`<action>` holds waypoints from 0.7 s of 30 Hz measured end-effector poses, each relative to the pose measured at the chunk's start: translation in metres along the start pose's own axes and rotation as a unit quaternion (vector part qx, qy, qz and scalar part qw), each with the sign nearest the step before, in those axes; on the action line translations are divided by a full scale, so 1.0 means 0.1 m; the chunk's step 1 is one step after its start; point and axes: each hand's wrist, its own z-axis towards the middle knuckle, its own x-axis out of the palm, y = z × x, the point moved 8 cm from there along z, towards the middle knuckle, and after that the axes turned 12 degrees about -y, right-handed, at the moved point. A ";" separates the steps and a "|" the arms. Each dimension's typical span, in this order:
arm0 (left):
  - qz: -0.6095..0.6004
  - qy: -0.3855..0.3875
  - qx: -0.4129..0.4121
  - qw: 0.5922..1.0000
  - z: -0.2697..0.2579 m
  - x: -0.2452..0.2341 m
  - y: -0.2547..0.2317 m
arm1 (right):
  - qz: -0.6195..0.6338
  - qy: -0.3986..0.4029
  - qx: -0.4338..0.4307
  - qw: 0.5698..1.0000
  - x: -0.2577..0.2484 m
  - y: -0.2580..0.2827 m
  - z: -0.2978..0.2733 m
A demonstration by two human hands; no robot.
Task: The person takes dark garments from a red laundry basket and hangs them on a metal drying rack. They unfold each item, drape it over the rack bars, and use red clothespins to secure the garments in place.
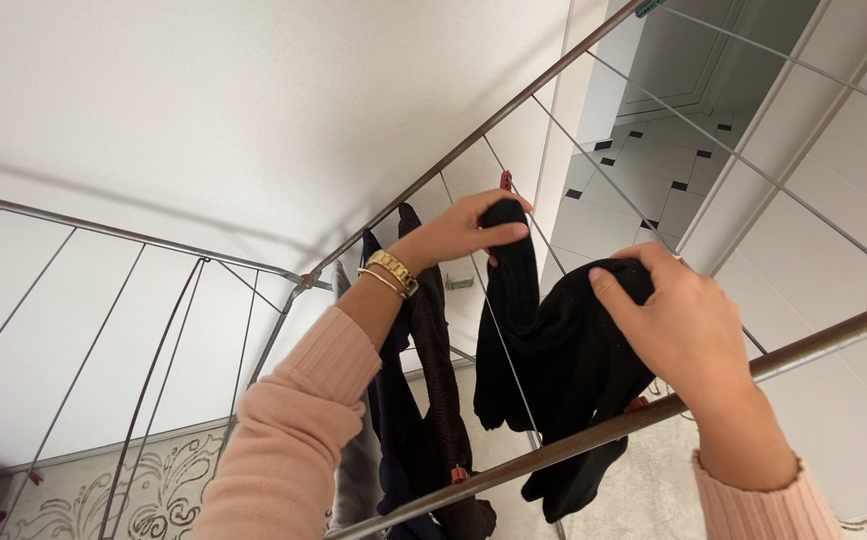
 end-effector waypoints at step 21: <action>0.254 -0.146 0.082 0.953 0.34 -0.76 0.68 | 0.145 -0.089 0.016 0.985 -0.30 -0.14 -0.15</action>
